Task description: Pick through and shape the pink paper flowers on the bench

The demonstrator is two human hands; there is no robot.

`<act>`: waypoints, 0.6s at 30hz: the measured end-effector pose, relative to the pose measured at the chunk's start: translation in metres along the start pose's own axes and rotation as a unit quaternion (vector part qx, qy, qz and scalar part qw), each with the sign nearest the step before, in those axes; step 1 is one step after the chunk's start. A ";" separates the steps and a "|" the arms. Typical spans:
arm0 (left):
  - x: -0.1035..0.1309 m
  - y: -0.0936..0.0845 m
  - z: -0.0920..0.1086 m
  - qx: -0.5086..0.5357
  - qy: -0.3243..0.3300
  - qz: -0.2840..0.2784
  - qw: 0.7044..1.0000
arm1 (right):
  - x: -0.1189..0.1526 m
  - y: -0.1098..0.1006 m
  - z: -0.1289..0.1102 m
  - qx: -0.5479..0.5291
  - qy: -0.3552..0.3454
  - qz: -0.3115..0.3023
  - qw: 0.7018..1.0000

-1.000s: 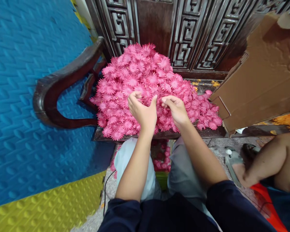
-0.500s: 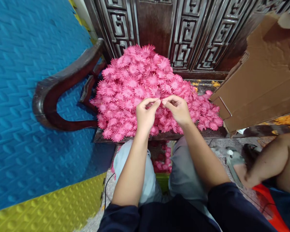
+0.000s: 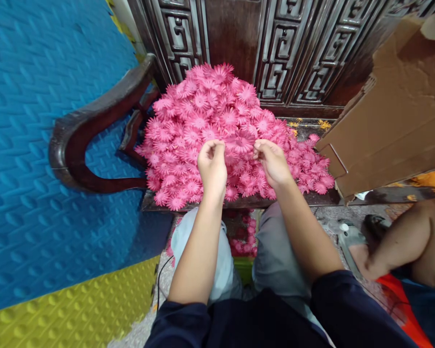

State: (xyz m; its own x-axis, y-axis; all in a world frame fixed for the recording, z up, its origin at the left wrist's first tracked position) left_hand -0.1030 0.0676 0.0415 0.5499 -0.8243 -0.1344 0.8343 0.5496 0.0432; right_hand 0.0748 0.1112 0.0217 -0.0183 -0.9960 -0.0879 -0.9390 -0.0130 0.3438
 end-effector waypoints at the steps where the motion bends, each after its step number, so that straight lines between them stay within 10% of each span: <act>1: -0.001 -0.002 0.001 0.003 0.008 0.009 1.000 | 0.000 0.000 0.002 -0.008 0.005 0.004 1.000; 18: 0.010 0.000 0.005 -0.082 0.109 0.031 0.990 | 0.014 0.021 0.011 -0.060 0.036 -0.025 0.997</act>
State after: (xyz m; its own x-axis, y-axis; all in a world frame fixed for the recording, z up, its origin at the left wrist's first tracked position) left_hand -0.0971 0.0584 0.0450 0.5646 -0.7489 -0.3470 0.7717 0.6281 -0.0999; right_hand 0.0510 0.0983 0.0170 0.0564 -0.9975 -0.0426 -0.8899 -0.0695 0.4508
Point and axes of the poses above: each hand's wrist, its own x-axis away from the middle knuckle, its own y-axis out of the palm, z = x × y, the point moved 9 cm from there along -x, towards the middle knuckle, and after that the axes turned 11 degrees about -x, right-handed, at the moved point
